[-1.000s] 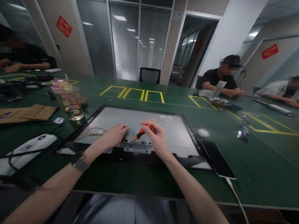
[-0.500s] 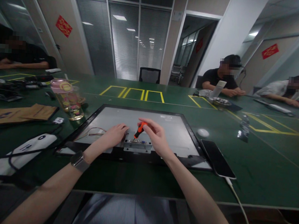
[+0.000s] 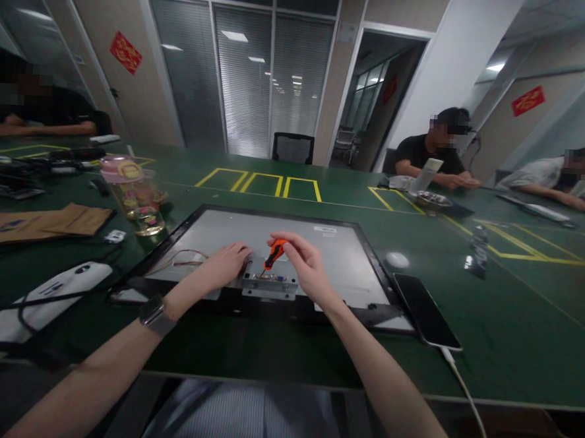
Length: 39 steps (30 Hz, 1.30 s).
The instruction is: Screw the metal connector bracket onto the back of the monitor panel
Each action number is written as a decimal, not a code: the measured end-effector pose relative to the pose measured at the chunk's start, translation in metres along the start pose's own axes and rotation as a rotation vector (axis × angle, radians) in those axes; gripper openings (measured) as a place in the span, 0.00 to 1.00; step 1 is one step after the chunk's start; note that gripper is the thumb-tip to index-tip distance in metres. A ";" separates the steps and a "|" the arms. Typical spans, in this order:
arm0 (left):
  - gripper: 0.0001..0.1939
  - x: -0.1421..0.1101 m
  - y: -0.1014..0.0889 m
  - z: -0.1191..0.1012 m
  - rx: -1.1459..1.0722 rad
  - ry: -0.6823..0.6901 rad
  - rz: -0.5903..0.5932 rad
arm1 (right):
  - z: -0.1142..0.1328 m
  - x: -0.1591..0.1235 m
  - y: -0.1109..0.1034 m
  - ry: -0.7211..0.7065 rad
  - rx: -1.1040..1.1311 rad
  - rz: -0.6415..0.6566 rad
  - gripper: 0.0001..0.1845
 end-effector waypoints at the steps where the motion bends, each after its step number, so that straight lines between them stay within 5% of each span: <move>1: 0.16 0.000 0.000 0.000 0.000 -0.002 0.001 | 0.003 0.000 -0.001 -0.020 -0.037 0.004 0.13; 8: 0.17 -0.001 -0.003 -0.002 0.015 -0.006 0.000 | 0.007 0.001 -0.002 0.030 0.034 0.118 0.16; 15: 0.17 -0.001 -0.003 -0.002 -0.001 -0.007 -0.002 | 0.004 -0.002 0.000 -0.097 -0.188 -0.126 0.13; 21: 0.16 -0.001 -0.002 -0.001 0.001 -0.006 -0.010 | 0.011 -0.004 0.005 -0.092 -0.110 -0.016 0.18; 27: 0.18 -0.001 -0.001 -0.001 0.013 0.002 -0.010 | 0.002 -0.004 0.003 -0.174 -0.215 -0.185 0.10; 33: 0.17 0.000 -0.001 -0.001 0.019 -0.004 0.004 | 0.010 -0.004 0.005 -0.182 -0.185 -0.034 0.18; 39: 0.17 -0.001 -0.003 -0.001 0.010 0.000 0.002 | 0.003 -0.004 0.008 -0.142 -0.088 -0.155 0.07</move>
Point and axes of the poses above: each hand's wrist, its own x-axis towards the middle knuckle, its own y-axis out of the palm, z = x × y, the point moved 1 cm from there along x, towards the middle knuckle, and after that the axes turned 5 degrees about -z, right-handed, at the moved point
